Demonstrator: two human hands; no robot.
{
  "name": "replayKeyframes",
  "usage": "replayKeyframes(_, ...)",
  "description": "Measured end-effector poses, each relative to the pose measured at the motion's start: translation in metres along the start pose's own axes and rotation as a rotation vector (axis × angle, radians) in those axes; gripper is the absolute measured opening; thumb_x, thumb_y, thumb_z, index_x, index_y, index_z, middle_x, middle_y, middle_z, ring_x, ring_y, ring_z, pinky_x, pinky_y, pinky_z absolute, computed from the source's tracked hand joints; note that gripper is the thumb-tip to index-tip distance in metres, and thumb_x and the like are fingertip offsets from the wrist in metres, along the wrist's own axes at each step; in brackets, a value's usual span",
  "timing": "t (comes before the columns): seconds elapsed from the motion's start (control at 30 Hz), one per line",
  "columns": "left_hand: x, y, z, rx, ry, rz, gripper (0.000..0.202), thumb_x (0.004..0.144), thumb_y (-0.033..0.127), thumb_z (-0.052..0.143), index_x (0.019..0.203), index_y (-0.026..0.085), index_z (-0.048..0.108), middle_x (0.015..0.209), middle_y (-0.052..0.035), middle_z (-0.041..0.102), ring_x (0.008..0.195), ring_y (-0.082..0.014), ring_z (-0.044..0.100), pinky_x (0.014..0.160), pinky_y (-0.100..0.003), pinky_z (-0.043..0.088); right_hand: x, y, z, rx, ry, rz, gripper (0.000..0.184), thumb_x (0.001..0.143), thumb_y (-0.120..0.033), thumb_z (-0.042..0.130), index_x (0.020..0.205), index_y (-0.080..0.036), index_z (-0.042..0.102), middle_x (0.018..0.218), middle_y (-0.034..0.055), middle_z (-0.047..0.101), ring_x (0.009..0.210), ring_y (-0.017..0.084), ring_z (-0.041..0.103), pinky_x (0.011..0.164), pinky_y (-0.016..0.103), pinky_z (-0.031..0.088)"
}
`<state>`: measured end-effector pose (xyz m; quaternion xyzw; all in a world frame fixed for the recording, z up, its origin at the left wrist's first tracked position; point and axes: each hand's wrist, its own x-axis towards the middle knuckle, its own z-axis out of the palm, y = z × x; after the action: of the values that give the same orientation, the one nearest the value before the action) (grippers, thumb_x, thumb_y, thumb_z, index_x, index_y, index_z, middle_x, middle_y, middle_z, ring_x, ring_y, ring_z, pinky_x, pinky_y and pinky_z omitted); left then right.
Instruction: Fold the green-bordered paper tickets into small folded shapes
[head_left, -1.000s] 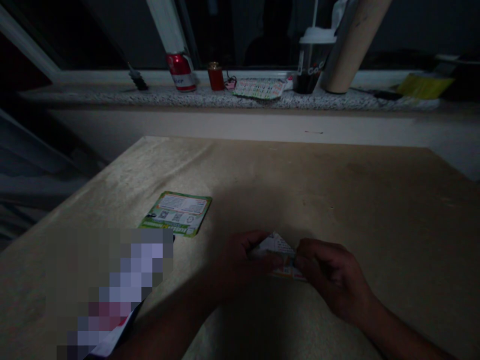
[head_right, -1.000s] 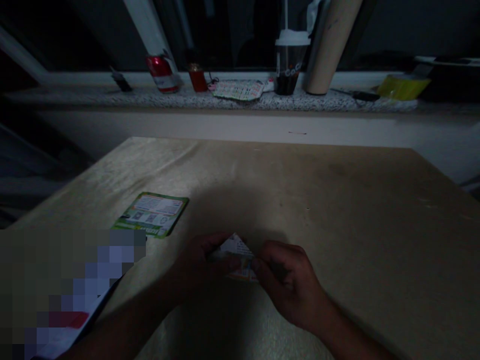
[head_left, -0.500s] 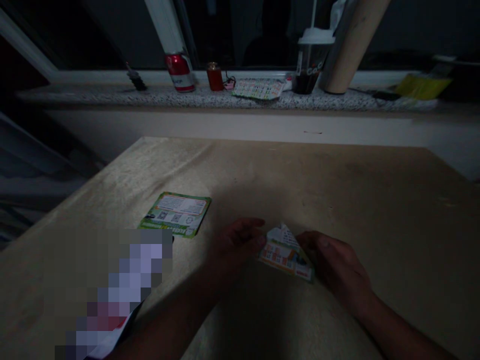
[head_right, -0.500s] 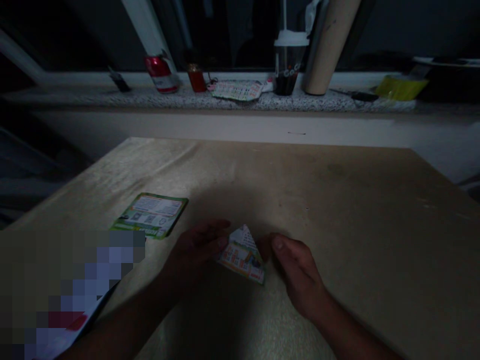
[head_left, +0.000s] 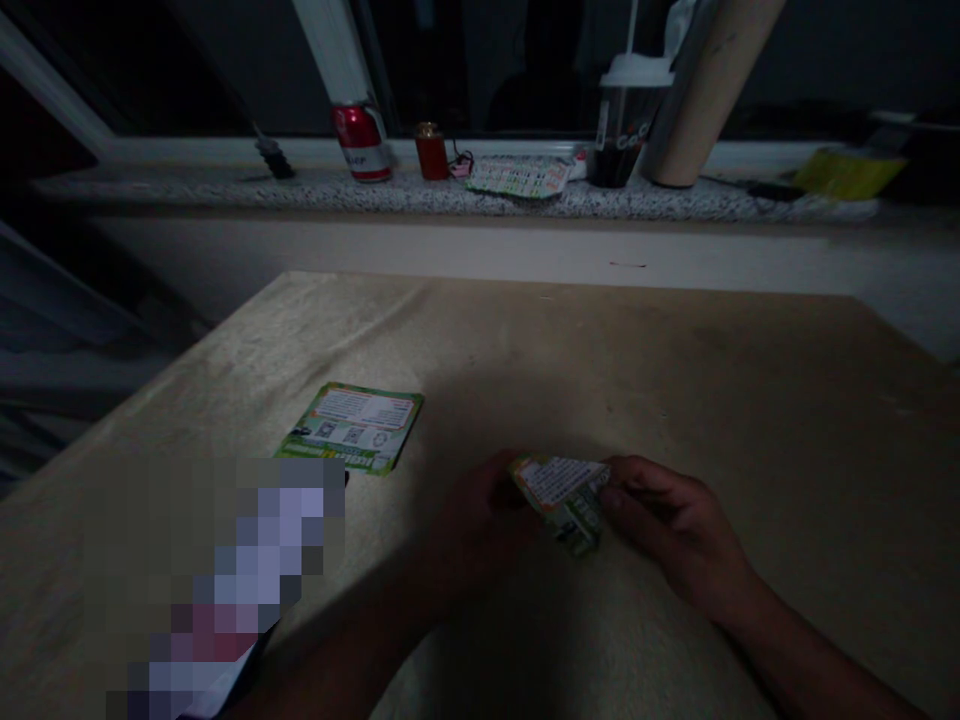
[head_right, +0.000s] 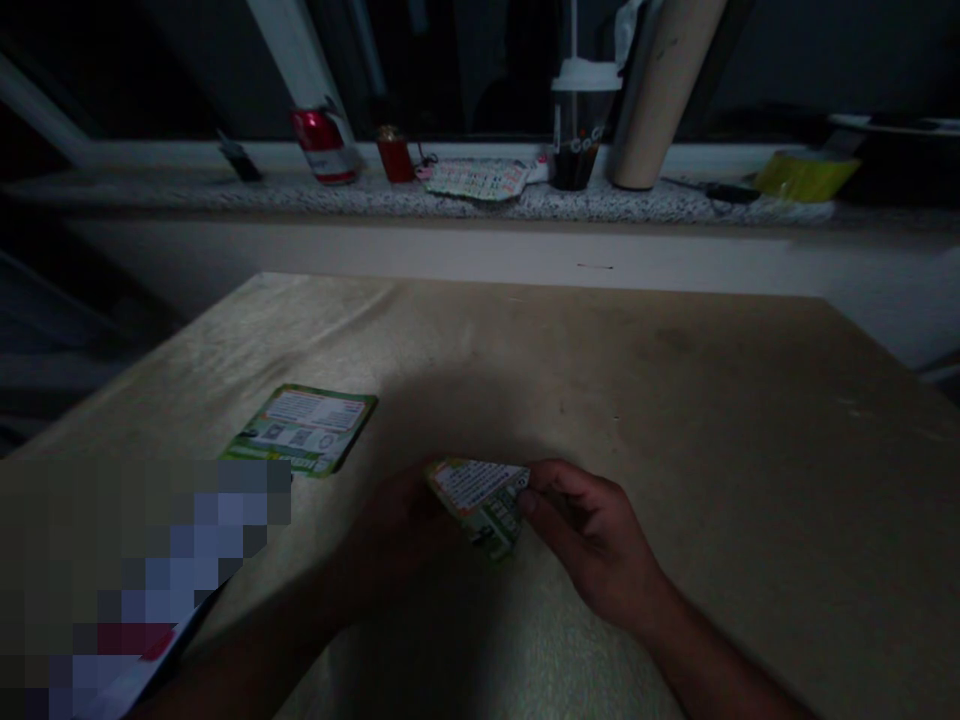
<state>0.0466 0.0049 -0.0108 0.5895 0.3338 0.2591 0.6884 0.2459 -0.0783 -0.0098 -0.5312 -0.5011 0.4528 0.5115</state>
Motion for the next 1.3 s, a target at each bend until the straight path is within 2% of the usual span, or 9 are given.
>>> replayKeyframes(0.1, -0.003, 0.004, -0.008, 0.449, 0.131, 0.148, 0.045, 0.078, 0.015, 0.069, 0.122, 0.021, 0.059, 0.116, -0.0076, 0.068, 0.105, -0.0238, 0.063, 0.094, -0.039, 0.048, 0.005, 0.002, -0.007, -0.114, -0.046, 0.038, 0.019, 0.098, -0.035, 0.057, 0.099, -0.021, 0.069, 0.085, 0.0031, 0.070, 0.077, 0.017, 0.067, 0.070, 0.028, 0.055)
replayKeyframes(0.2, -0.005, 0.003, -0.012, 0.856, 0.008, 0.258, 0.037, 0.082, 0.012, 0.062, 0.118, 0.021, 0.060, 0.110, -0.0060, 0.066, 0.099, -0.0233, 0.062, 0.090, -0.040, 0.048, 0.011, 0.010, -0.010, -0.340, -0.059, 0.023, 0.023, 0.098, -0.033, 0.053, 0.109, -0.020, 0.069, 0.081, 0.0038, 0.069, 0.078, 0.020, 0.067, 0.070, 0.033, 0.055)
replayKeyframes(0.33, -0.004, -0.002, -0.011, 1.130, -0.109, 0.301, 0.029, 0.084, 0.012, 0.063, 0.111, 0.018, 0.060, 0.106, -0.0069, 0.065, 0.097, -0.0245, 0.060, 0.088, -0.041, 0.048, 0.017, 0.015, -0.012, -0.691, -0.049, -0.145, 0.031, 0.096, -0.024, 0.057, 0.126, -0.020, 0.063, 0.089, 0.0052, 0.071, 0.088, 0.023, 0.066, 0.084, 0.042, 0.051)
replayKeyframes(0.47, -0.004, 0.000, -0.011, 1.213, -0.125, 0.334, 0.023, 0.085, 0.014, 0.064, 0.108, 0.017, 0.062, 0.105, -0.0070, 0.064, 0.095, -0.0239, 0.058, 0.085, -0.039, 0.049, 0.016, 0.006, -0.022, -0.841, -0.103, -0.260, 0.020, 0.095, -0.024, 0.062, 0.115, -0.023, 0.066, 0.107, 0.0065, 0.071, 0.103, 0.024, 0.063, 0.092, 0.042, 0.045)
replayKeyframes(0.7, -0.005, 0.006, -0.015, 1.198, -0.170, 0.374, 0.015, 0.085, 0.016, 0.068, 0.100, 0.017, 0.065, 0.104, -0.0057, 0.060, 0.096, -0.0217, 0.057, 0.083, -0.034, 0.048, 0.009, -0.008, -0.029, -0.902, -0.325, -0.293, 0.018, 0.080, -0.033, 0.081, 0.087, -0.022, 0.068, 0.088, 0.0002, 0.069, 0.089, 0.022, 0.061, 0.084, 0.038, 0.042)
replayKeyframes(0.83, -0.006, 0.003, -0.017, 1.201, -0.201, 0.399, 0.012, 0.088, 0.018, 0.068, 0.099, 0.017, 0.066, 0.101, -0.0044, 0.061, 0.094, -0.0203, 0.058, 0.081, -0.033, 0.048, 0.007, -0.010, -0.024, -0.931, -0.387, -0.286, 0.009, 0.086, -0.027, 0.074, 0.095, -0.025, 0.071, 0.090, 0.0002, 0.069, 0.090, 0.021, 0.060, 0.086, 0.038, 0.039)
replayKeyframes(0.93, -0.007, 0.001, -0.018, 1.216, -0.220, 0.465, 0.012, 0.089, 0.015, 0.068, 0.100, 0.018, 0.065, 0.102, -0.0032, 0.063, 0.092, -0.0200, 0.058, 0.083, -0.034, 0.047, 0.004, -0.010, -0.022, -0.954, -0.391, -0.303, 0.015, 0.089, -0.023, 0.068, 0.103, -0.027, 0.072, 0.092, 0.0008, 0.068, 0.091, 0.021, 0.059, 0.087, 0.038, 0.038)
replayKeyframes(1.13, -0.010, -0.002, -0.016, 1.351, -0.270, 0.555, 0.007, 0.093, 0.013, 0.061, 0.094, 0.019, 0.064, 0.094, -0.0015, 0.064, 0.083, -0.0202, 0.056, 0.075, -0.036, 0.045, -0.002, -0.006, -0.017, -1.024, -0.383, -0.289, 0.016, 0.090, -0.017, 0.061, 0.098, -0.025, 0.072, 0.091, 0.0016, 0.066, 0.090, 0.021, 0.058, 0.089, 0.038, 0.037)
replayKeyframes(1.3, -0.010, 0.002, -0.013, 1.416, -0.294, 0.530, 0.008, 0.092, 0.011, 0.063, 0.097, 0.017, 0.064, 0.094, -0.0031, 0.065, 0.083, -0.0213, 0.057, 0.074, -0.036, 0.045, -0.003, -0.004, -0.016, -1.048, -0.359, -0.323, 0.012, 0.093, -0.020, 0.060, 0.095, -0.025, 0.071, 0.088, 0.0005, 0.066, 0.085, 0.020, 0.058, 0.086, 0.038, 0.037)
